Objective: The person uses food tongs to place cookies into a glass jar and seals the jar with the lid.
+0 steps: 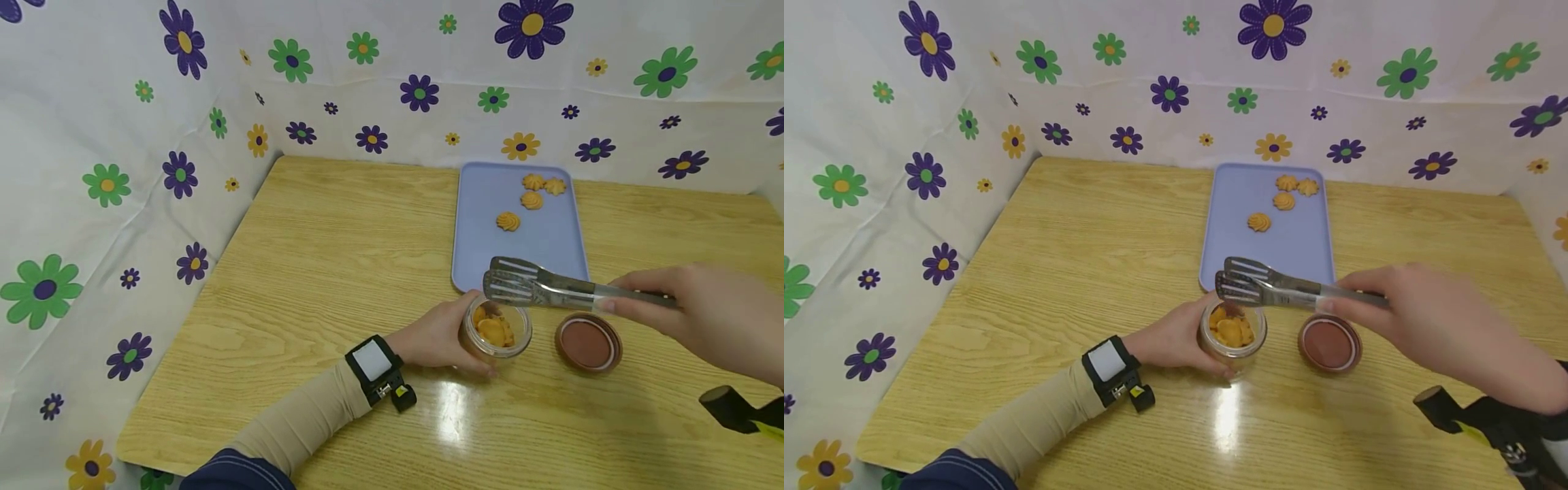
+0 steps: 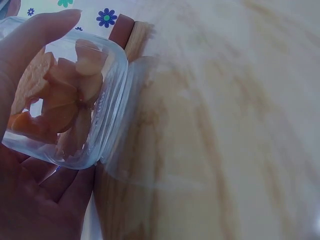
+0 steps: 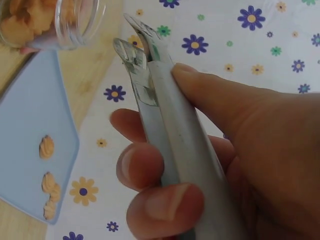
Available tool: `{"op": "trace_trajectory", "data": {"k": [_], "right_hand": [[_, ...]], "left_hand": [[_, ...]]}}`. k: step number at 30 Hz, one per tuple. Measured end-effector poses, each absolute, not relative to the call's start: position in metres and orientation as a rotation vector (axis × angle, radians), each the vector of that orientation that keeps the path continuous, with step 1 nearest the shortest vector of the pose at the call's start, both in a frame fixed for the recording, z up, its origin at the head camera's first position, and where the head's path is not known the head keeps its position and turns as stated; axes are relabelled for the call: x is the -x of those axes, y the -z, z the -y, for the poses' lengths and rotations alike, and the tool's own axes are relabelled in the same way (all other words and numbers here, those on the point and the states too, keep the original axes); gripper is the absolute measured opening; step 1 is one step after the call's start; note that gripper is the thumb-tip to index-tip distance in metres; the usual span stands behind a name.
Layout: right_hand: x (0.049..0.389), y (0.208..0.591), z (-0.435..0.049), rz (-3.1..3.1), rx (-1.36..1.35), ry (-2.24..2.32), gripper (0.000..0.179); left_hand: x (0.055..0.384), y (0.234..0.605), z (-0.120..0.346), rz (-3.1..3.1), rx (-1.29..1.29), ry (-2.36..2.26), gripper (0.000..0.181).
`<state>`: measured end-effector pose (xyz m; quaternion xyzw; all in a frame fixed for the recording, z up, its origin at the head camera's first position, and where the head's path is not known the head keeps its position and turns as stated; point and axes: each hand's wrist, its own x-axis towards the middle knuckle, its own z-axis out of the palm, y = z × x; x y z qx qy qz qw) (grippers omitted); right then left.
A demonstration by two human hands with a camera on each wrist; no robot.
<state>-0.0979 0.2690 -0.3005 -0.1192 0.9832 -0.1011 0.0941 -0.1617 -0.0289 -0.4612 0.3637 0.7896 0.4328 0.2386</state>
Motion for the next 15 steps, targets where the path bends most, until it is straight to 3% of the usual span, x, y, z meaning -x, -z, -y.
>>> {"op": "trace_trajectory", "data": {"k": [7,15], "right_hand": [[0.123,0.296,-0.277,-2.976,0.244,0.372,0.065],[0.160,0.305,-0.288,-2.955,0.093,0.378,0.096]], "left_hand": [[0.162,0.461,0.031,-2.154,-1.015,-1.198,0.095],[0.163,0.461,0.031,-2.137,-1.026,-1.206,0.088]]}}
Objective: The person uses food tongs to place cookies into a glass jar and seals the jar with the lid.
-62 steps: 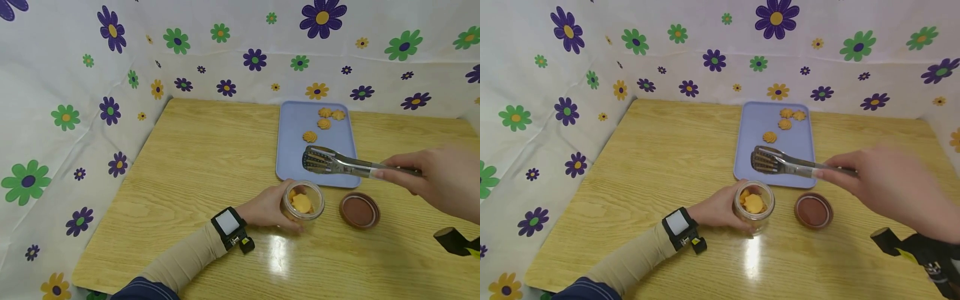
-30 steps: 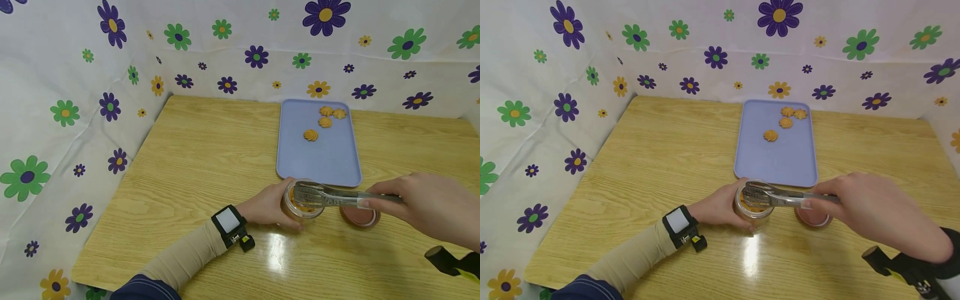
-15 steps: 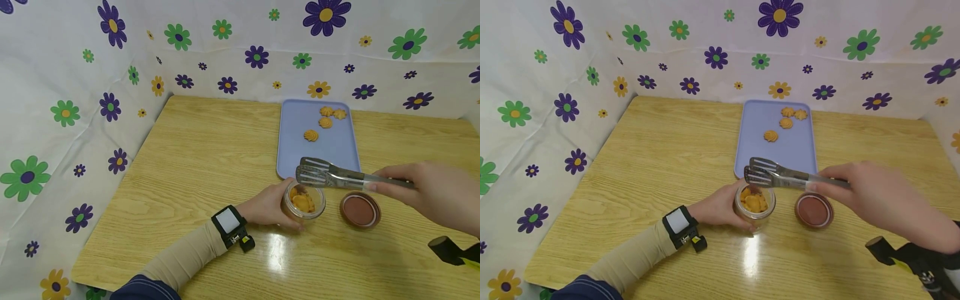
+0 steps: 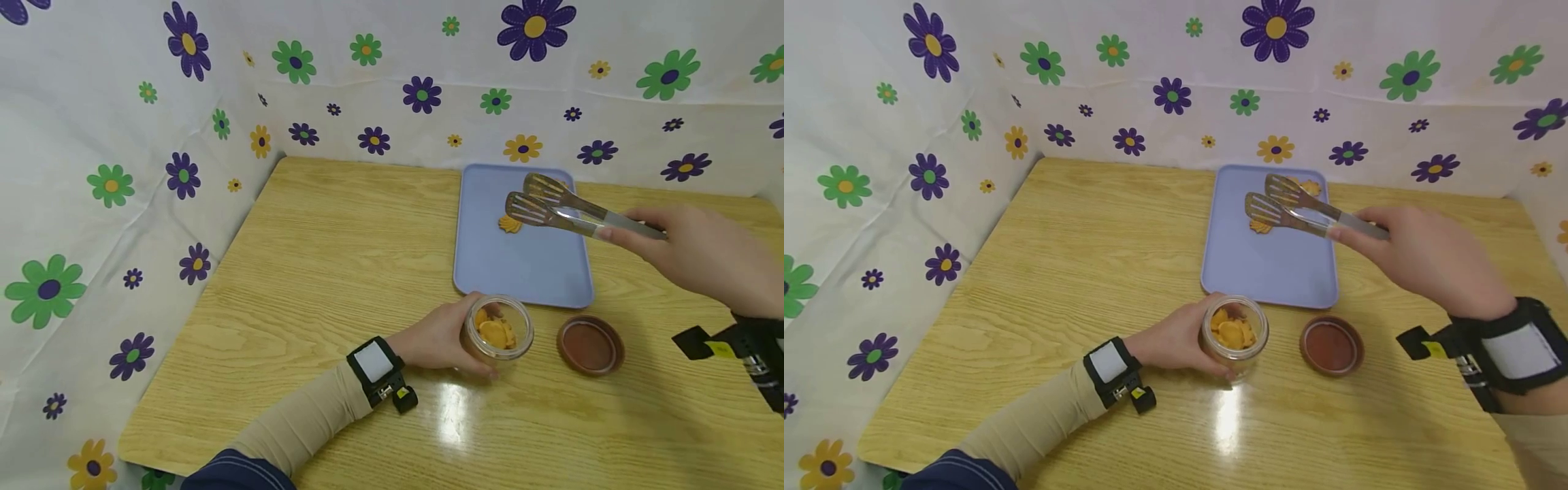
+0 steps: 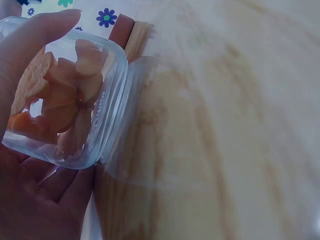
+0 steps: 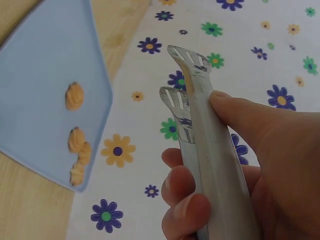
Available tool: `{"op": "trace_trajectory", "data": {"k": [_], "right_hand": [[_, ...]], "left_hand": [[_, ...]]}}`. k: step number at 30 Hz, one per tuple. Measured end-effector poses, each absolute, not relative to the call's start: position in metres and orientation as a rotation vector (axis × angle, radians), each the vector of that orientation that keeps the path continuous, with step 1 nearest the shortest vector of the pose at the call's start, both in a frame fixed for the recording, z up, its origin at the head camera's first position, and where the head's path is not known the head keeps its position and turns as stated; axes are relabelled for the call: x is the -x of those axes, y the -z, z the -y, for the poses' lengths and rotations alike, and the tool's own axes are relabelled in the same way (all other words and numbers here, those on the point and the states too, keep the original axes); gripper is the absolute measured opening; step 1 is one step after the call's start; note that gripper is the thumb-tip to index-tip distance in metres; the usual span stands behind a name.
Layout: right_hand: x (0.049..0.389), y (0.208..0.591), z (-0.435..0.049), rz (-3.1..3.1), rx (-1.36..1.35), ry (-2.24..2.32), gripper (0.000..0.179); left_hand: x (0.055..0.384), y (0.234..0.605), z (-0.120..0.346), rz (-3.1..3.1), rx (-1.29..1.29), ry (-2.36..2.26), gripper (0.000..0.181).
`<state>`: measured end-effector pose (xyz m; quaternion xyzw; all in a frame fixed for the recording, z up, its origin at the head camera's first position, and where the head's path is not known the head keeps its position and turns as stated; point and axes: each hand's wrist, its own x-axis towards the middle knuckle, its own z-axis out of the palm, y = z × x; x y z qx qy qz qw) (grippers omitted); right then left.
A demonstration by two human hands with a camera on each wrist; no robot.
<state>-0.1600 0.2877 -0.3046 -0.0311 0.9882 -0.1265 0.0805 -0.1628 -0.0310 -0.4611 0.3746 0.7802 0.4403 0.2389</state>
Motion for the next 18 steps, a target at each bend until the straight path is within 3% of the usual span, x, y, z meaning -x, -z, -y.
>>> {"op": "trace_trajectory", "data": {"k": [10,18], "right_hand": [[0.202,0.346,-0.298,-2.918,0.084,0.426,0.098],[0.212,0.372,-0.293,-2.845,0.092,0.437,0.098]], "left_hand": [[0.163,0.461,0.032,-2.146,-1.029,-1.202,0.089],[0.163,0.461,0.031,-2.150,-1.025,-1.199,0.088]]}}
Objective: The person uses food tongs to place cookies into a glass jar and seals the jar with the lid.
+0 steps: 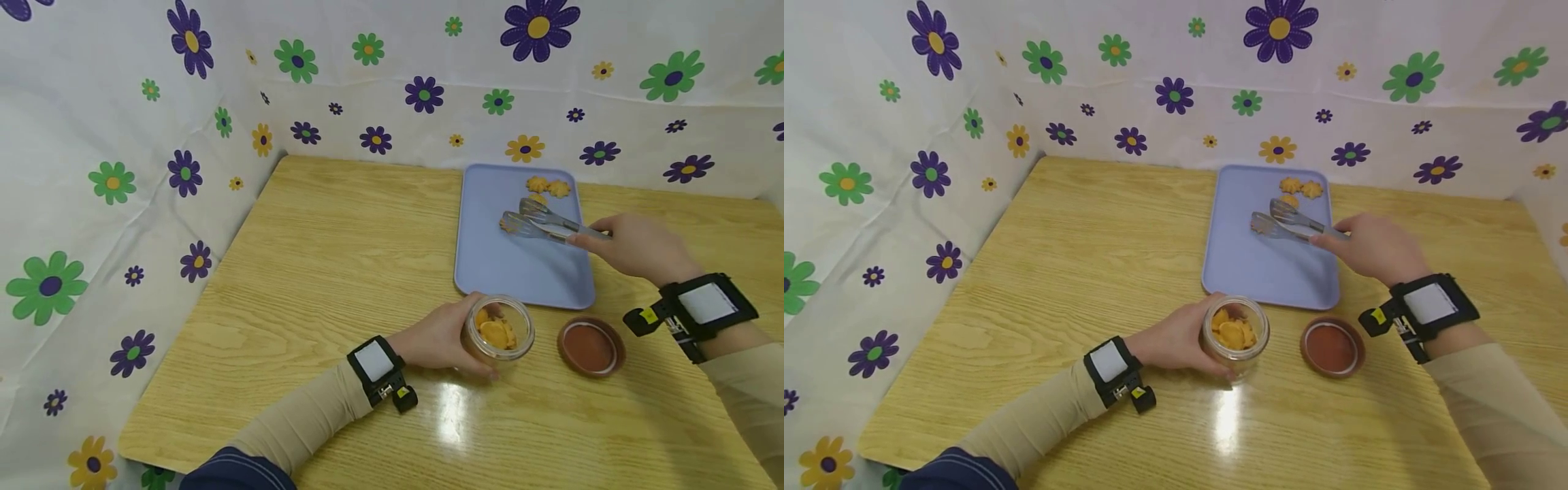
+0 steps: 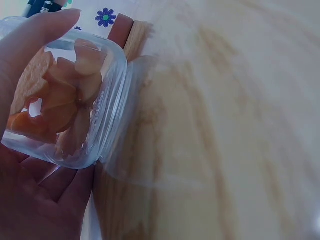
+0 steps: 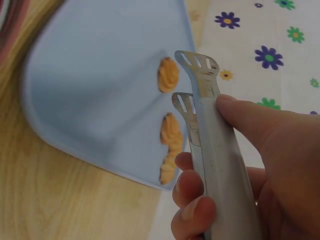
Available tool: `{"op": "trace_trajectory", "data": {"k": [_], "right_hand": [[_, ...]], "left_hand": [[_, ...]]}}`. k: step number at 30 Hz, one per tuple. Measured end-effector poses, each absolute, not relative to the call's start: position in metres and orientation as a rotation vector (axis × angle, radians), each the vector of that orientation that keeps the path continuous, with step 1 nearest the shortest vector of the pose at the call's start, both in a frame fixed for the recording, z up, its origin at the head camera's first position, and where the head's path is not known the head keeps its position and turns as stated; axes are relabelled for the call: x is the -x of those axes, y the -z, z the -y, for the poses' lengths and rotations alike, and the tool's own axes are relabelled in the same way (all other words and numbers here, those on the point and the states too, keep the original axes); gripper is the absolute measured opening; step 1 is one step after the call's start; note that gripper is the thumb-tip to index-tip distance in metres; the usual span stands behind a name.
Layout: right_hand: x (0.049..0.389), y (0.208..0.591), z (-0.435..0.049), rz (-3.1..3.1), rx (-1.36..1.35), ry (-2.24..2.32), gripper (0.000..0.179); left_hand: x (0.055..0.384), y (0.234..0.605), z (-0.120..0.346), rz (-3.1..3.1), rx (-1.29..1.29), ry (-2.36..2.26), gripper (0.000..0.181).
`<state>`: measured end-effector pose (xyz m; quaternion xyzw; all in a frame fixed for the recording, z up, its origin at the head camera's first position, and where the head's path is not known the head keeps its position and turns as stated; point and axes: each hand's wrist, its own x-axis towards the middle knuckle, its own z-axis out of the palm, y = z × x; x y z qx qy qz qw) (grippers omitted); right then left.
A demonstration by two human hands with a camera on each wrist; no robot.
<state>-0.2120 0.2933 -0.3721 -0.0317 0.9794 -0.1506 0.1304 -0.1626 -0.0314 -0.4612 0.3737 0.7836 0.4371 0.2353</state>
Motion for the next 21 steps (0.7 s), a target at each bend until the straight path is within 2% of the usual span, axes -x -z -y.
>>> {"op": "trace_trajectory", "data": {"k": [9,21], "right_hand": [[0.213,0.383,-0.287,-2.854,0.068,0.416,0.099],[0.209,0.386,-0.286,-2.911,0.094,0.391,0.088]], "left_hand": [[0.163,0.462,0.031,-2.166,-1.037,-1.205,0.088],[0.162,0.461,0.030,-2.164,-1.029,-1.198,0.087]]}}
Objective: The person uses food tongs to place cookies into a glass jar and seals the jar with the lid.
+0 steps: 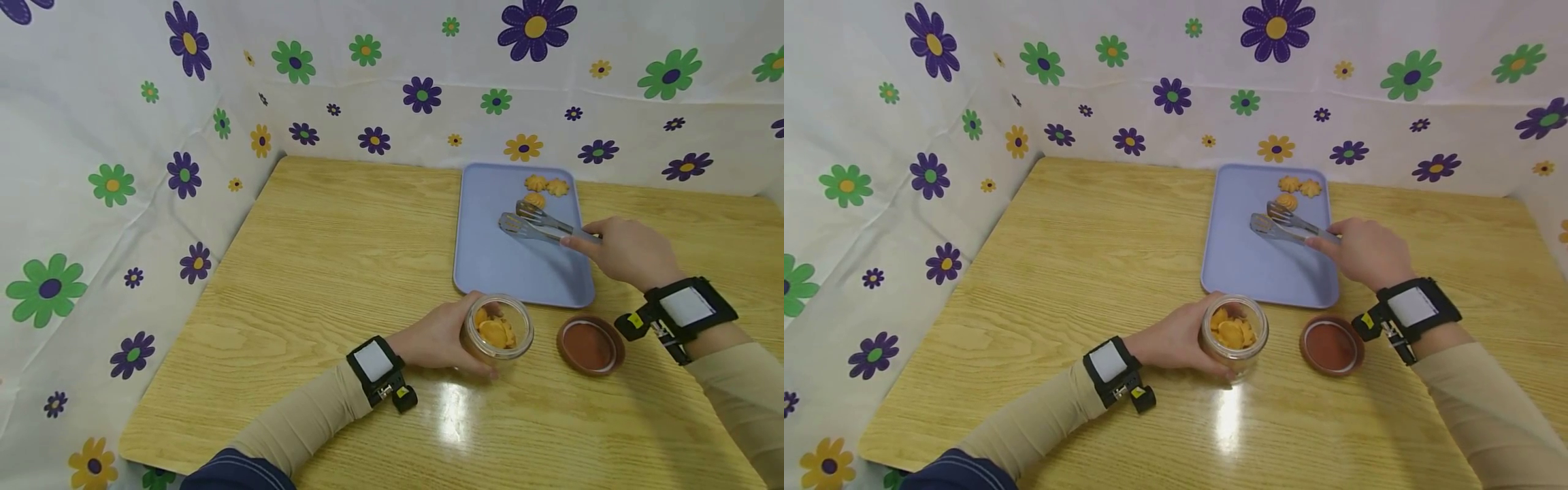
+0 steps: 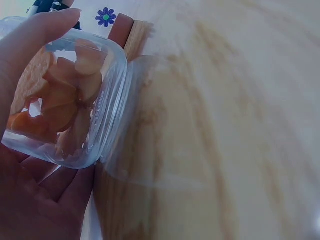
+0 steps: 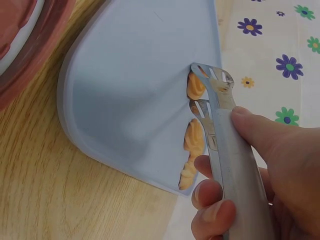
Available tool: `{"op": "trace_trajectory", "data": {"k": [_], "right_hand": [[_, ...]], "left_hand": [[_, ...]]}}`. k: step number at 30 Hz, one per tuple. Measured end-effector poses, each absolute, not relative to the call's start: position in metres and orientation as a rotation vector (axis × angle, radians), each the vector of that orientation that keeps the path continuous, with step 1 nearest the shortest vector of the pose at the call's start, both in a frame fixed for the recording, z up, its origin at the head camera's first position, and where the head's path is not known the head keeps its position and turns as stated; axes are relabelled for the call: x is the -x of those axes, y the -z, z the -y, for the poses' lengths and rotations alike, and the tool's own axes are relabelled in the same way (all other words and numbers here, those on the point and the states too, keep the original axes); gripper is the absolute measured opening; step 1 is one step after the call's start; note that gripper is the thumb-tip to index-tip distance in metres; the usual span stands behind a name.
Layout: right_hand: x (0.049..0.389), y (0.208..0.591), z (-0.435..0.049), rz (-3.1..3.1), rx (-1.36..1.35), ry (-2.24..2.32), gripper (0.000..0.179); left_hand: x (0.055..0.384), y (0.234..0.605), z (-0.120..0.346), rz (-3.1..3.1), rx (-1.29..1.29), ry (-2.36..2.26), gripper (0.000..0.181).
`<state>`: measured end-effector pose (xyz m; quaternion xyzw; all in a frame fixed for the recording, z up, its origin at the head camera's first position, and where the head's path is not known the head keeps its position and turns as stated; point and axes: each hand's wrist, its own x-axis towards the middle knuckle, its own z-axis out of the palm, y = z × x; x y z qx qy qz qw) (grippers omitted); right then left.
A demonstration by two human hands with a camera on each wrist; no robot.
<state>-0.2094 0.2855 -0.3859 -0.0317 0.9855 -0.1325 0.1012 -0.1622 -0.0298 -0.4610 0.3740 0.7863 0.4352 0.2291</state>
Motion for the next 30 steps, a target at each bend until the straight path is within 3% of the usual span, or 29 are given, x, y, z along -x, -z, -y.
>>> {"op": "trace_trajectory", "data": {"k": [30], "right_hand": [[0.197,0.375,-0.296,-2.950,0.083,0.479,0.086]], "left_hand": [[0.162,0.463,0.029,-2.154,-1.023,-1.205,0.091]]}}
